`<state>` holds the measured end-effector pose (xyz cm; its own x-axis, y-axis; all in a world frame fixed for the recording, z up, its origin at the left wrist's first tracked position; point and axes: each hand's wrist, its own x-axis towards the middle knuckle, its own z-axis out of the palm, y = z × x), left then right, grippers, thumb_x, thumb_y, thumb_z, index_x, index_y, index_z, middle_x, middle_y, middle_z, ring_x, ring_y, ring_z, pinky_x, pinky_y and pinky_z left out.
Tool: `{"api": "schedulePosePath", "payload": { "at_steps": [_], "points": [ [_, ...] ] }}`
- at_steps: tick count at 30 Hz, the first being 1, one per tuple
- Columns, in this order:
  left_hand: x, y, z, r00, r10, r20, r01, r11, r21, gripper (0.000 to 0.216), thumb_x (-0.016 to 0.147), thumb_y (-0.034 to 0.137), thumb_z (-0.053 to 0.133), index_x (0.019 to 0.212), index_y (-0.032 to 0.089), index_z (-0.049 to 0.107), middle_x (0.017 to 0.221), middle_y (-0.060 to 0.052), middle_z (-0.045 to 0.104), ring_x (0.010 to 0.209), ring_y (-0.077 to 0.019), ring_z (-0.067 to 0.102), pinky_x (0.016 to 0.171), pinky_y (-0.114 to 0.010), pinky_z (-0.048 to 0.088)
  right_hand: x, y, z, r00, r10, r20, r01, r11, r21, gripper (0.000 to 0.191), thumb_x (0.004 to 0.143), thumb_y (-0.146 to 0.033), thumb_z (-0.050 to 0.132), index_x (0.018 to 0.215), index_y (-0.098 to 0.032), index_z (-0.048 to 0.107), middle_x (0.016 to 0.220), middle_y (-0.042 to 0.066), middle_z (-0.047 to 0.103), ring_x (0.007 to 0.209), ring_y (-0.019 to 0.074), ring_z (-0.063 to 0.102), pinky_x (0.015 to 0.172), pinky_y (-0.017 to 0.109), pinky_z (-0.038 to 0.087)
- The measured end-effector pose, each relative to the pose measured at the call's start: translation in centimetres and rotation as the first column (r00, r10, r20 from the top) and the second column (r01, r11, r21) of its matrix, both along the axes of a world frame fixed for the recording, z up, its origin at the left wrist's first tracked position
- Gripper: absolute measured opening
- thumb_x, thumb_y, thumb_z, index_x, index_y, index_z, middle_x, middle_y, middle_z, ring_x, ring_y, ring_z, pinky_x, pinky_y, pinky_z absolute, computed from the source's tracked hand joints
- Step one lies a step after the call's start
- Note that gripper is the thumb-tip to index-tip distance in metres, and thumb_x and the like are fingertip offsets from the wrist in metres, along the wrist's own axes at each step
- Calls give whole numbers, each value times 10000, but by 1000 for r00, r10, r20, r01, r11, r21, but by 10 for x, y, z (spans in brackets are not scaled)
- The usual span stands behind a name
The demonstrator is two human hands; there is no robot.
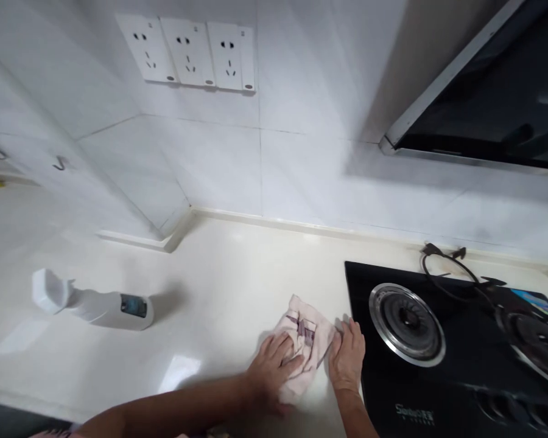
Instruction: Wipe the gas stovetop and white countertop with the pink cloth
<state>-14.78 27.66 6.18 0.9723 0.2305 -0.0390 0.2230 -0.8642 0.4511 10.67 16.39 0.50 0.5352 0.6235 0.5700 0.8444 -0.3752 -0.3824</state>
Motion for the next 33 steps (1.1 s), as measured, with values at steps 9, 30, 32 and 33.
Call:
{"api": "schedulePosePath", "payload": {
  "at_steps": [9, 30, 32, 33],
  "points": [
    [150, 63, 38, 963, -268, -18, 266, 961, -78, 776, 918, 589, 627, 1609, 307, 414, 1776, -128, 214, 1646, -360, 134, 1283, -603, 161, -6, 4, 5, 998, -51, -26, 53, 998, 46, 561, 1116, -460, 322, 1453, -53, 511, 1461, 295, 537, 1454, 385, 444, 1160, 626, 420],
    [52, 244, 28, 716, 698, -10, -698, 716, 28, 749, 891, 440, 659, 1598, 297, 453, 1776, -99, 231, 1653, -325, 139, 1315, -559, 91, -8, -1, 1, 994, -78, 75, 86, 991, -102, 573, 1065, -513, 352, 1369, -115, 629, 1400, 244, 631, 1446, 461, 466, 1140, 673, 402],
    [13, 257, 31, 606, 796, 2, -794, 605, 58, 744, 896, 427, 642, 1601, 284, 449, 1770, -101, 251, 1656, -327, 122, 1318, -548, 94, -8, 0, 1, 994, -80, 68, 87, 991, -102, 590, 1052, -525, 349, 1389, -131, 629, 1401, 238, 630, 1442, 466, 468, 1127, 679, 406],
    [-5, 262, 33, 546, 838, 4, -836, 544, 67, 742, 902, 433, 629, 1604, 278, 444, 1766, -106, 263, 1655, -334, 119, 1317, -554, 104, -8, 0, 1, 994, -84, 64, 90, 991, -96, 594, 1044, -532, 352, 1401, -146, 628, 1398, 233, 632, 1434, 468, 474, 1116, 684, 410]
  ]
}}
